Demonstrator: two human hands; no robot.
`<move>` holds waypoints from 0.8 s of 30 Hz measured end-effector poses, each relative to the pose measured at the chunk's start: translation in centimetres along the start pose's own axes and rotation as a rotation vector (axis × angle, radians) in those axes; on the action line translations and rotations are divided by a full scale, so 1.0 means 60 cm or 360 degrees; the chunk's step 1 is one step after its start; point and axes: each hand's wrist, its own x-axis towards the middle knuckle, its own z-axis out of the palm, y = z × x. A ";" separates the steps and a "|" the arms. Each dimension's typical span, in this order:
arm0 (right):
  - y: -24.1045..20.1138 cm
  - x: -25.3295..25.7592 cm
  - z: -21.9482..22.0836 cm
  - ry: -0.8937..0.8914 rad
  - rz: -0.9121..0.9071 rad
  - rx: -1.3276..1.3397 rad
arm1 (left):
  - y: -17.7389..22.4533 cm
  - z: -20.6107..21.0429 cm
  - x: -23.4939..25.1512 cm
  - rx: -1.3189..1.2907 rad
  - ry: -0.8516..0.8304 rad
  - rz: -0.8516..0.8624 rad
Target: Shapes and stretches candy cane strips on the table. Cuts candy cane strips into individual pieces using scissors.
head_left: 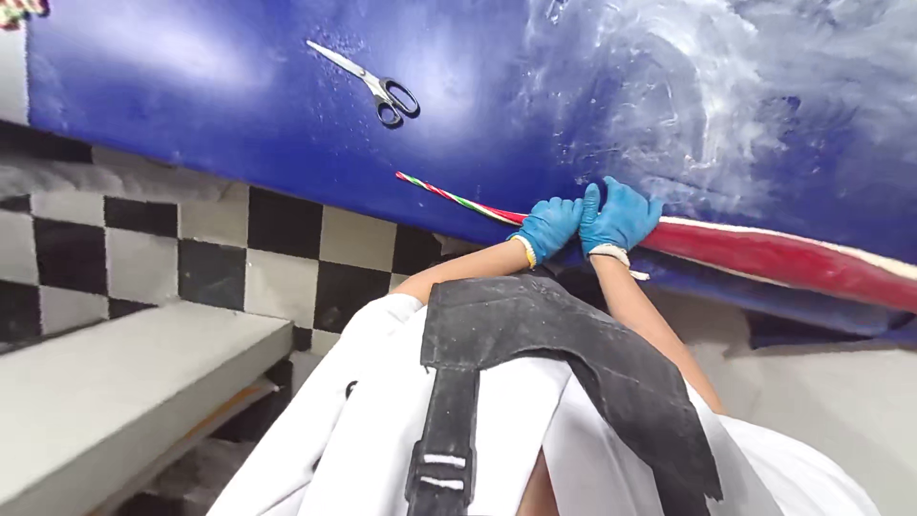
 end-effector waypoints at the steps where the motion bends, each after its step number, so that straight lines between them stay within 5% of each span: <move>1: -0.009 -0.002 0.003 0.0024 0.0049 0.0015 | -0.007 -0.010 -0.002 -0.0018 -0.0054 0.0016; 7: -0.014 0.007 0.002 0.0020 0.0172 -0.0086 | -0.038 -0.067 -0.021 -0.0353 -0.0496 -0.0048; 15: -0.024 0.010 0.006 -0.0036 0.0235 -0.0151 | -0.144 -0.072 -0.048 -0.0418 -0.0816 0.0187; 24: -0.050 0.009 0.019 0.0026 0.0202 -0.0120 | -0.271 -0.178 -0.189 -0.0452 -0.0978 0.0257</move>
